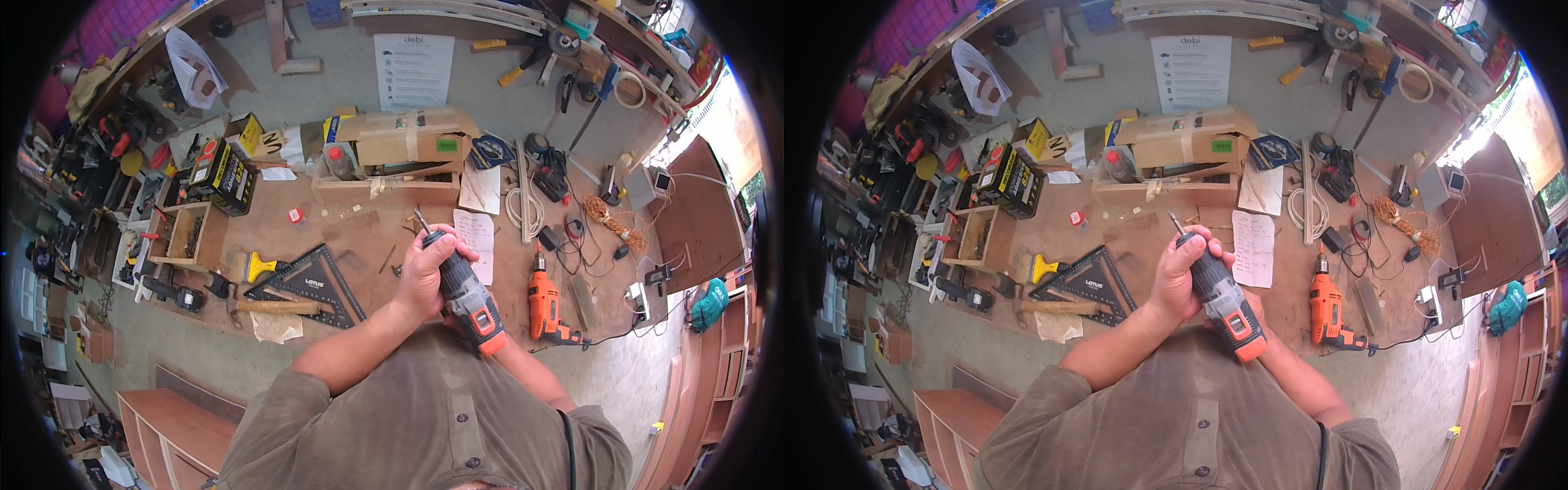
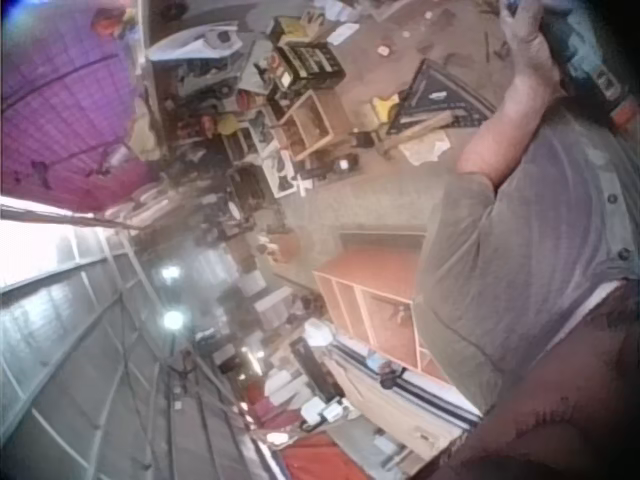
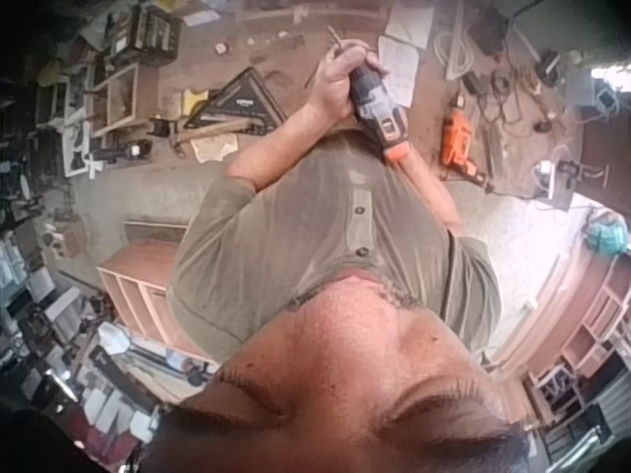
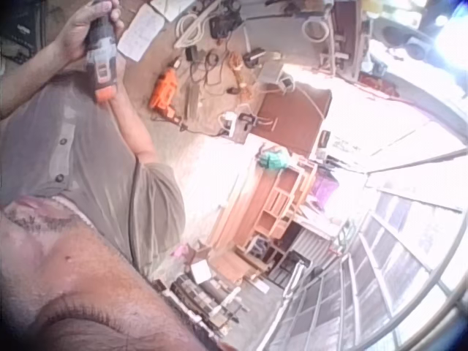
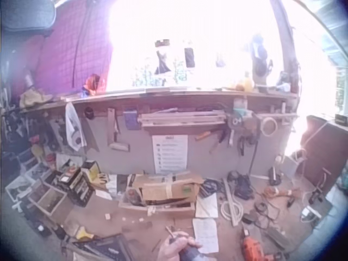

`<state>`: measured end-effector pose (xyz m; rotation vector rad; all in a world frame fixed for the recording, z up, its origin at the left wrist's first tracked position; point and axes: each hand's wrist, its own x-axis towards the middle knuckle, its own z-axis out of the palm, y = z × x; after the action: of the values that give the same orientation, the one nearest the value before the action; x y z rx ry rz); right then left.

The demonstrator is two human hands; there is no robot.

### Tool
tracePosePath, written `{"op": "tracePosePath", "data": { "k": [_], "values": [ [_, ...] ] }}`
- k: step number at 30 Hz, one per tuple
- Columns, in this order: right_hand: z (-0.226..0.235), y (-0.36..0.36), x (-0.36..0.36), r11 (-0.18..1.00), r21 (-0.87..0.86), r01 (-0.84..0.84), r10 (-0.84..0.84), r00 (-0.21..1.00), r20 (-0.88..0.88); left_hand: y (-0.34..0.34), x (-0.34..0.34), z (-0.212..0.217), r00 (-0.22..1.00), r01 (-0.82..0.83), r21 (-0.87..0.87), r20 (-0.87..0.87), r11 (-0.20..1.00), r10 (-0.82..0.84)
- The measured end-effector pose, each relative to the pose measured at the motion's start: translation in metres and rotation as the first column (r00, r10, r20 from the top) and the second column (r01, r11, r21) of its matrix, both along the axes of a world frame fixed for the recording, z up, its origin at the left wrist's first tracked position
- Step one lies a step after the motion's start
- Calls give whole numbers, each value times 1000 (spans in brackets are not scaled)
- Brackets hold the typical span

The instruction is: The person assembles a wooden cabinet by attaching trim pieces and securing them with a hammer and clamps. They then use a cordless drill to drive screws into the wooden panels to fasten the structure together.

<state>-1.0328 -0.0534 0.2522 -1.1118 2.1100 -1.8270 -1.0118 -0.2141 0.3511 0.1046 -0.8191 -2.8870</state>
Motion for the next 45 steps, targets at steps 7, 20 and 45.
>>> {"op": "tracePosePath", "data": {
  "k": [7,20,45],
  "values": [
    [-8,-1,11,966,-227,124,-41,940,338,18,-5,15,980,-189,22,74,982,187],
    [-22,5,6,984,-30,177,-150,904,401,17,-12,12,981,-151,-24,118,988,153],
    [-7,8,2,987,156,-41,49,998,-43,3,-2,3,983,75,-69,175,995,-62]
  ]
}}
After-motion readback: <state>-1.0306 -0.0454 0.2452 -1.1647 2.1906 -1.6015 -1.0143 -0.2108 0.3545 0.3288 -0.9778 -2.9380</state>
